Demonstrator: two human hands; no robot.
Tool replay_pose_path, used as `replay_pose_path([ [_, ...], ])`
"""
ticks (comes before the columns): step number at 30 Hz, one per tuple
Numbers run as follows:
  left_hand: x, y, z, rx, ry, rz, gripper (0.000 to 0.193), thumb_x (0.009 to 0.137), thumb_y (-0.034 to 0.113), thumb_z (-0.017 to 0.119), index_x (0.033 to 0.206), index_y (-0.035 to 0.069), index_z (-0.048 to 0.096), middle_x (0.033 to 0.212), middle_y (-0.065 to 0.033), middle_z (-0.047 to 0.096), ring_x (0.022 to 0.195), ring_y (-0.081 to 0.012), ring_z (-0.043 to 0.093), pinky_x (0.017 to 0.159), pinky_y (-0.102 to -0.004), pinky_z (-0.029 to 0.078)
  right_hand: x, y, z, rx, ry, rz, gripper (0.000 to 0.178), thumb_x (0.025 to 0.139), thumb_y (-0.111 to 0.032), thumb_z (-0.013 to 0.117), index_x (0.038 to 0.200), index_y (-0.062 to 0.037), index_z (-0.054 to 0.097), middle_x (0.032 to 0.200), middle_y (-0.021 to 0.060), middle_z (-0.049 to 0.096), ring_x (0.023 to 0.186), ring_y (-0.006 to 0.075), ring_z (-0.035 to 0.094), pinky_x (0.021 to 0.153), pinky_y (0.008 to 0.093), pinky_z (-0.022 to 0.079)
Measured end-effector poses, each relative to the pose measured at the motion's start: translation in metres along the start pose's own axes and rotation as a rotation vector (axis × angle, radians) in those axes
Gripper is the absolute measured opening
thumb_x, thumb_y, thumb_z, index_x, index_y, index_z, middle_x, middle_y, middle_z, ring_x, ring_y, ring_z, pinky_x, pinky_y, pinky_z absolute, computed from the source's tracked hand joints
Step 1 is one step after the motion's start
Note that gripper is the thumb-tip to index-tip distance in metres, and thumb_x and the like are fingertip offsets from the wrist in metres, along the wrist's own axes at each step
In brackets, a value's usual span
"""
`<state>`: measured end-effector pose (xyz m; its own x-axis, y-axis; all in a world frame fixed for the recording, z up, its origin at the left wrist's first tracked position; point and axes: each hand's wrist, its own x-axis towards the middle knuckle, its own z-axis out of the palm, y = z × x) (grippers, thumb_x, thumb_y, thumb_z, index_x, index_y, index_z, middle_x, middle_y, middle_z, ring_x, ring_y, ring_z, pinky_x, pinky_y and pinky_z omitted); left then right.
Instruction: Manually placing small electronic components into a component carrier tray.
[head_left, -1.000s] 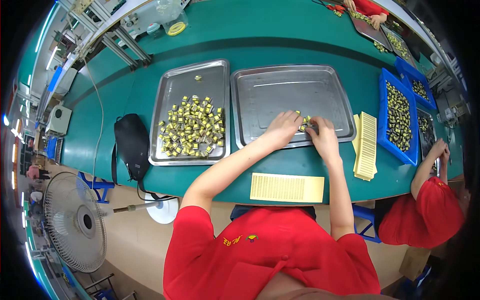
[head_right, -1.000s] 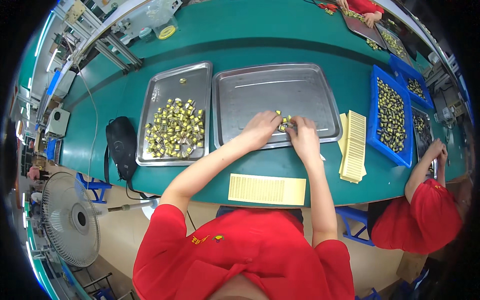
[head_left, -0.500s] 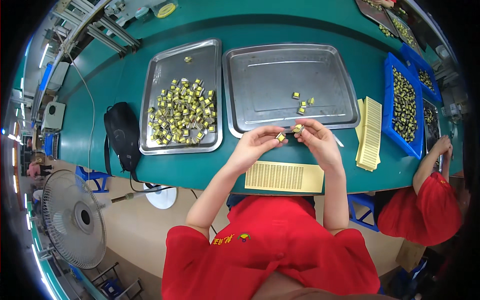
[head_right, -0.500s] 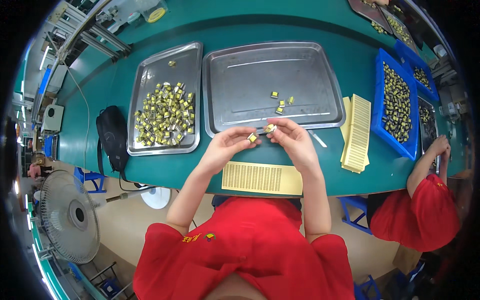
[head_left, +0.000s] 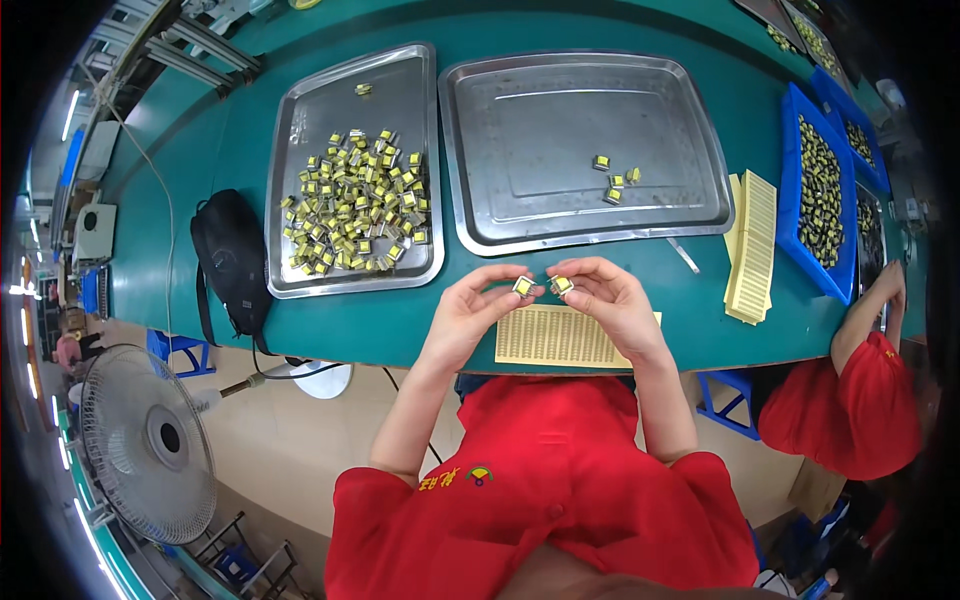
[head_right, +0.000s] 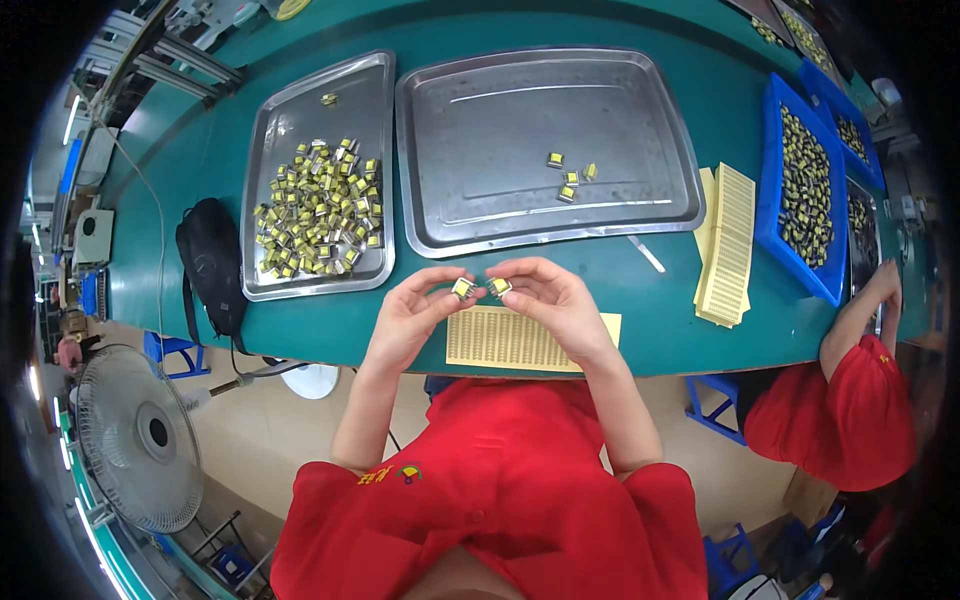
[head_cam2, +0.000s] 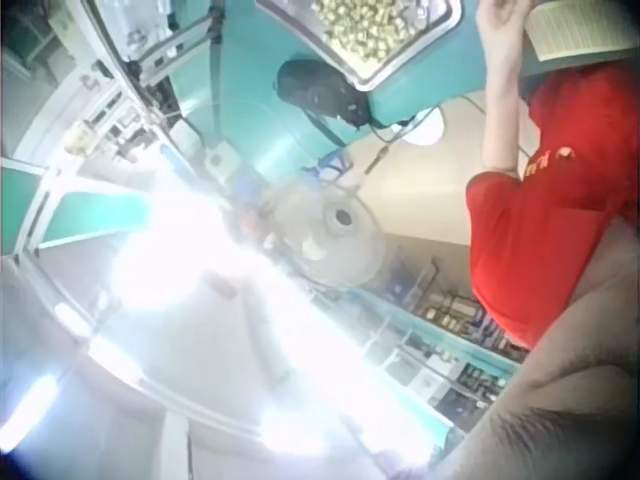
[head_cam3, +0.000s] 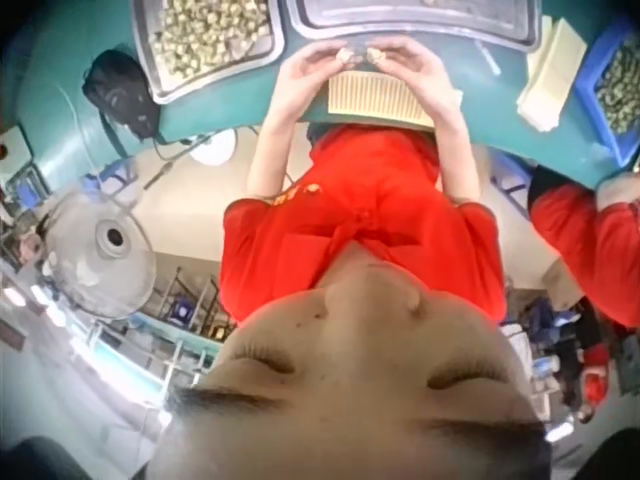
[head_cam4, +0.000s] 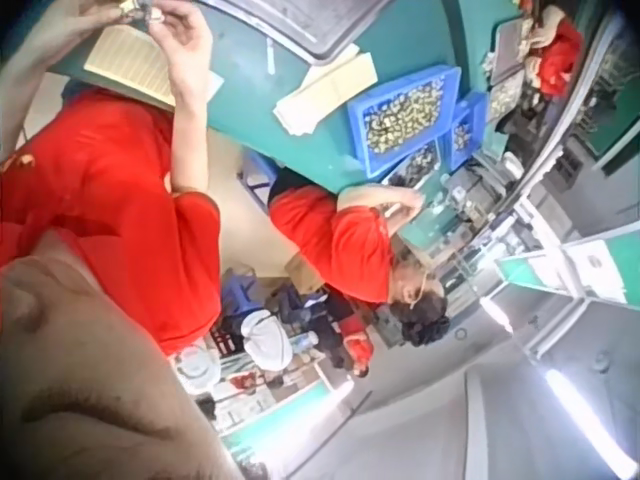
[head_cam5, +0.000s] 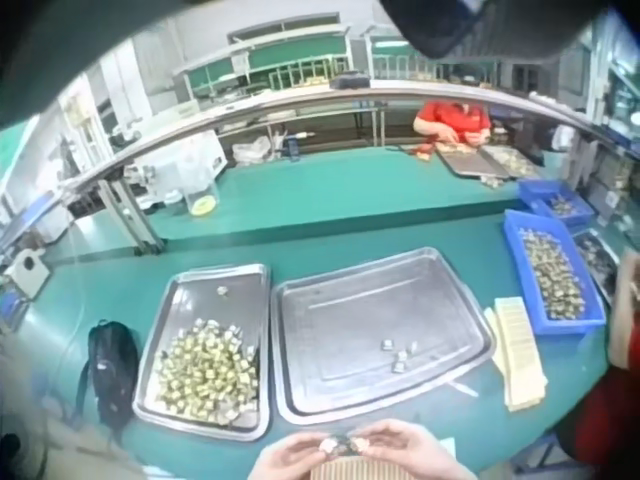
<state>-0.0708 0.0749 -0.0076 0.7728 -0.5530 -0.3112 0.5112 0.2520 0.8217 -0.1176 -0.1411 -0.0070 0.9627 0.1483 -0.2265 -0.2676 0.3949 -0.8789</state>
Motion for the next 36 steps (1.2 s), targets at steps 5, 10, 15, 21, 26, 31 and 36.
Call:
replay_pose_path([
  [5,0.0,-0.01,0.008,0.216,0.089,0.135,0.03,0.092,-0.001,0.06,0.122,-0.005,0.055,0.118,-0.0139,0.063,0.114,-0.0264,0.062,0.096,-0.0361,0.051,-0.003,0.009,0.008,-0.076,0.093,-0.053,0.03,0.087,0.002,0.064,0.117,0.0004,0.059,0.12,0.01,0.062,0.11,0.0159,0.059,0.095,0.0303,0.049],
  [10,-0.002,-0.002,0.015,1.019,0.102,0.441,0.034,0.087,-0.002,0.064,0.12,-0.001,0.058,0.111,-0.0114,0.064,0.103,-0.0254,0.065,0.087,-0.0343,0.052,-0.004,0.014,0.014,-0.833,0.118,-0.317,0.037,0.085,0.003,0.063,0.122,-0.0021,0.056,0.115,0.0118,0.061,0.104,0.0232,0.06,0.089,0.0334,0.049],
  [15,0.001,-0.012,0.011,1.228,0.082,0.6,0.029,0.083,-0.001,0.065,0.112,0.0,0.059,0.109,-0.0128,0.06,0.105,-0.0319,0.056,0.09,-0.0404,0.046,-0.001,0.019,0.023,-0.993,0.1,-0.435,0.042,0.084,0.005,0.061,0.125,-0.0034,0.054,0.112,0.0143,0.06,0.105,0.0323,0.057,0.089,0.0386,0.048],
  [21,0.004,-0.013,0.01,1.215,0.052,0.569,0.03,0.083,0.0,0.064,0.113,-0.001,0.058,0.107,-0.0143,0.059,0.106,-0.0324,0.055,0.092,-0.0414,0.044,0.003,0.023,0.022,-1.036,0.087,-0.446,0.044,0.082,0.006,0.061,0.125,-0.0037,0.054,0.111,0.0142,0.06,0.106,0.0329,0.056,0.09,0.0402,0.047],
  [26,0.005,-0.006,0.012,1.241,0.043,0.553,0.03,0.083,0.003,0.067,0.112,0.0,0.059,0.109,-0.0137,0.06,0.106,-0.0325,0.056,0.091,-0.0408,0.045,0.002,0.015,0.018,-1.099,0.062,-0.45,0.04,0.084,0.002,0.062,0.124,-0.0031,0.055,0.114,0.0138,0.06,0.107,0.0316,0.056,0.091,0.0384,0.048],
  [31,0.029,0.02,0.024,1.292,0.029,0.651,0.03,0.085,0.009,0.066,0.114,0.003,0.058,0.11,-0.0126,0.058,0.102,-0.0322,0.057,0.089,-0.0414,0.046,0.018,-0.01,-0.021,-1.165,0.368,-0.508,0.027,0.088,-0.006,0.064,0.114,-0.0014,0.059,0.105,0.0145,0.063,0.098,0.0313,0.06,0.087,0.0389,0.048],
  [36,0.113,0.022,0.048,1.374,-0.021,0.791,0.026,0.085,0.006,0.06,0.111,0.004,0.06,0.113,-0.0136,0.061,0.105,-0.0343,0.058,0.089,-0.043,0.047,0.056,-0.022,-0.039,-1.421,0.83,-0.501,0.032,0.084,-0.017,0.071,0.107,-0.0003,0.057,0.094,0.0159,0.064,0.086,0.035,0.06,0.077,0.0446,0.048],
])
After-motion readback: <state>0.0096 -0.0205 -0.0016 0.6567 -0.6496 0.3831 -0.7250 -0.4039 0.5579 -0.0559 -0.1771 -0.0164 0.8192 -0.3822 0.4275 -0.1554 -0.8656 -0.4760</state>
